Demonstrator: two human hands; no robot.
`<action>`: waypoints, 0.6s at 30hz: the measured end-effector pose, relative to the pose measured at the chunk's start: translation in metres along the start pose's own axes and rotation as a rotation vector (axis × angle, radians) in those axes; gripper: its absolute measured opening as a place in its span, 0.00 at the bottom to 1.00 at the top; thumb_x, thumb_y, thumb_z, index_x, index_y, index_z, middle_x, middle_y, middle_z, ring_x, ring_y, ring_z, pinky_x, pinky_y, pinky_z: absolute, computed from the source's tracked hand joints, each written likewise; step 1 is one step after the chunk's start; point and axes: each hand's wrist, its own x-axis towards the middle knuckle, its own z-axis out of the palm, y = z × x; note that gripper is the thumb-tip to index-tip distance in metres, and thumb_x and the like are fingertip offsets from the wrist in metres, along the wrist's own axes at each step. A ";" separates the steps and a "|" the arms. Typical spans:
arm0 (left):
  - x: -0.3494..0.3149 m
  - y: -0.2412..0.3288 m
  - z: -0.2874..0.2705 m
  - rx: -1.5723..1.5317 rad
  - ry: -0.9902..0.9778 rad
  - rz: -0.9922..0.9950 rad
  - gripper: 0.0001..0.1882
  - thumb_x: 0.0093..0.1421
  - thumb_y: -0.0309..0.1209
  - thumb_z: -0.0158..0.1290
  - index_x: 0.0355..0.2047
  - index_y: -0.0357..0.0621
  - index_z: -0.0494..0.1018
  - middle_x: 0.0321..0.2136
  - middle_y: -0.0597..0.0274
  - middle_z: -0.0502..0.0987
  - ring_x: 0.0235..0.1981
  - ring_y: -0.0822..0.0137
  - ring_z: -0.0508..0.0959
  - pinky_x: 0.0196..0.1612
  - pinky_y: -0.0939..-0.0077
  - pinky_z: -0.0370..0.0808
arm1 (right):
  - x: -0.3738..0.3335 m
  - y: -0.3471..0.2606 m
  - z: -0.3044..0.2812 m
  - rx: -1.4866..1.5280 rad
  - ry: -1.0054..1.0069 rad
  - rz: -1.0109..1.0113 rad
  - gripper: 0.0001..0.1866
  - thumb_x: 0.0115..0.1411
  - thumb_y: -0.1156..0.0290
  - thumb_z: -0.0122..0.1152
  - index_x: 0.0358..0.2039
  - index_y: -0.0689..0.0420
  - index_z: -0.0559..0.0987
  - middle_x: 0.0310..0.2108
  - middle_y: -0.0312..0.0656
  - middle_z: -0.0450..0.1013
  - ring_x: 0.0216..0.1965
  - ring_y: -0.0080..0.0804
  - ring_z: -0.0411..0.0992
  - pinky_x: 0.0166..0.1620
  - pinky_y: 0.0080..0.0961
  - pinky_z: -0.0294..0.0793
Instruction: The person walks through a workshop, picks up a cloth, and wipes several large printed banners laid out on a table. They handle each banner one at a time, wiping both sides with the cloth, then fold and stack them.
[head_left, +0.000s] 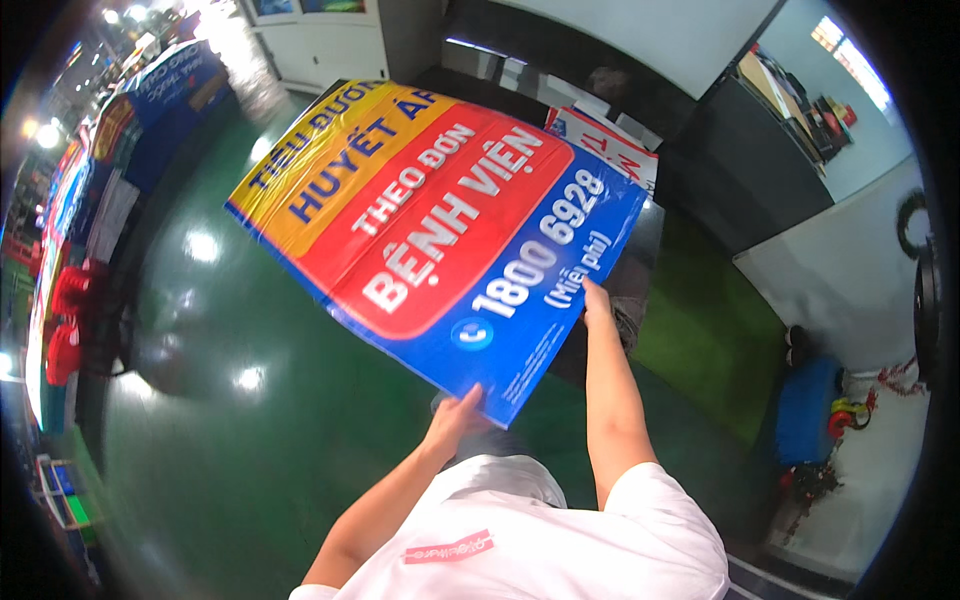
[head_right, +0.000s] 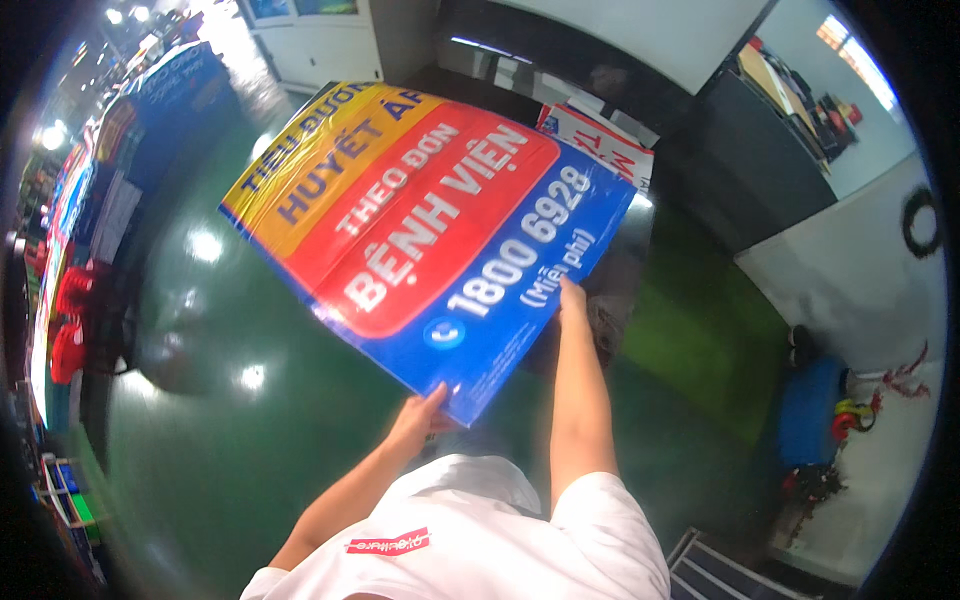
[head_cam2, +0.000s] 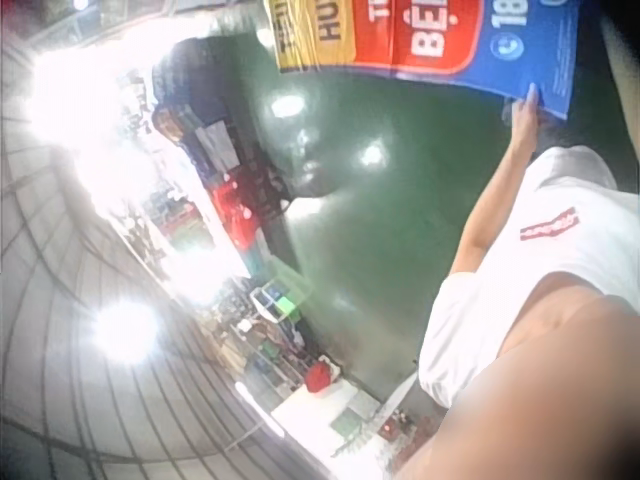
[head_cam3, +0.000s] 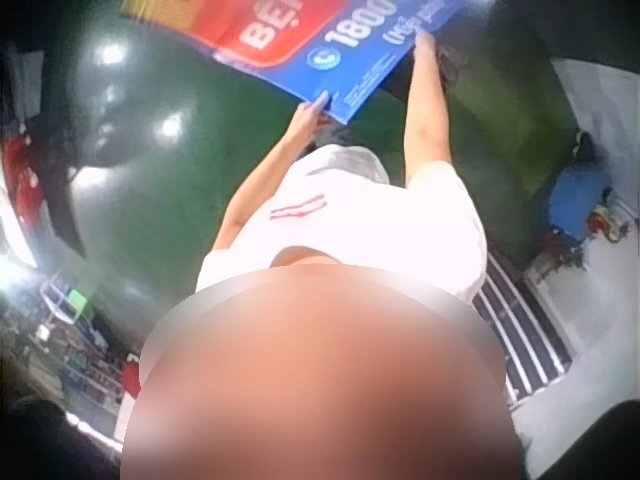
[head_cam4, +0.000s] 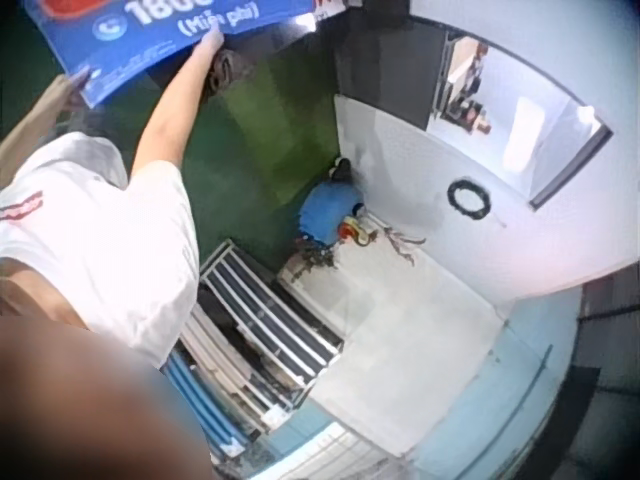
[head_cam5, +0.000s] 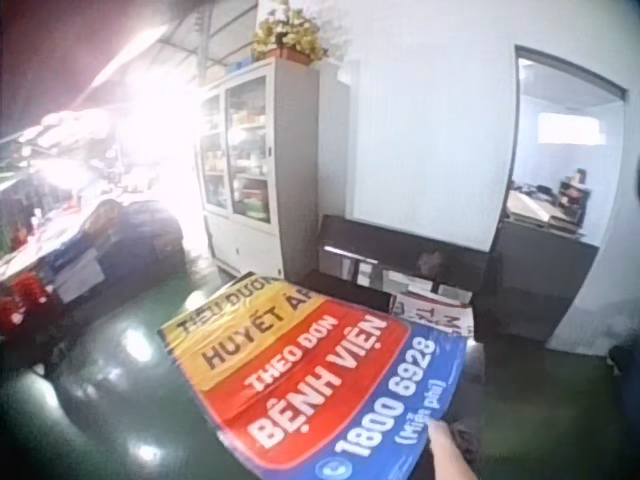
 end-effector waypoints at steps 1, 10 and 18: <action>0.011 -0.005 -0.012 0.123 0.019 -0.099 0.29 0.63 0.52 0.50 0.47 0.35 0.74 0.36 0.53 0.79 0.38 0.61 0.80 0.42 0.67 0.76 | 0.000 -0.003 0.014 -0.622 0.255 -0.233 0.25 0.59 0.55 0.58 0.49 0.62 0.76 0.45 0.50 0.77 0.44 0.46 0.76 0.49 0.41 0.73; 0.042 -0.002 -0.114 -0.180 -0.142 -0.369 0.28 0.67 0.56 0.40 0.56 0.51 0.66 0.53 0.63 0.72 0.56 0.61 0.68 0.56 0.54 0.67 | -0.050 -0.081 0.101 -0.391 -0.107 -0.693 0.15 0.60 0.62 0.59 0.35 0.65 0.77 0.27 0.47 0.75 0.29 0.34 0.73 0.35 0.28 0.69; 0.062 0.036 -0.140 -0.204 0.052 -0.213 0.24 0.64 0.48 0.49 0.58 0.56 0.62 0.56 0.70 0.68 0.55 0.64 0.69 0.55 0.58 0.67 | 0.023 0.040 0.048 -0.289 0.521 -0.100 0.15 0.63 0.61 0.55 0.32 0.62 0.77 0.24 0.40 0.73 0.25 0.30 0.73 0.27 0.28 0.74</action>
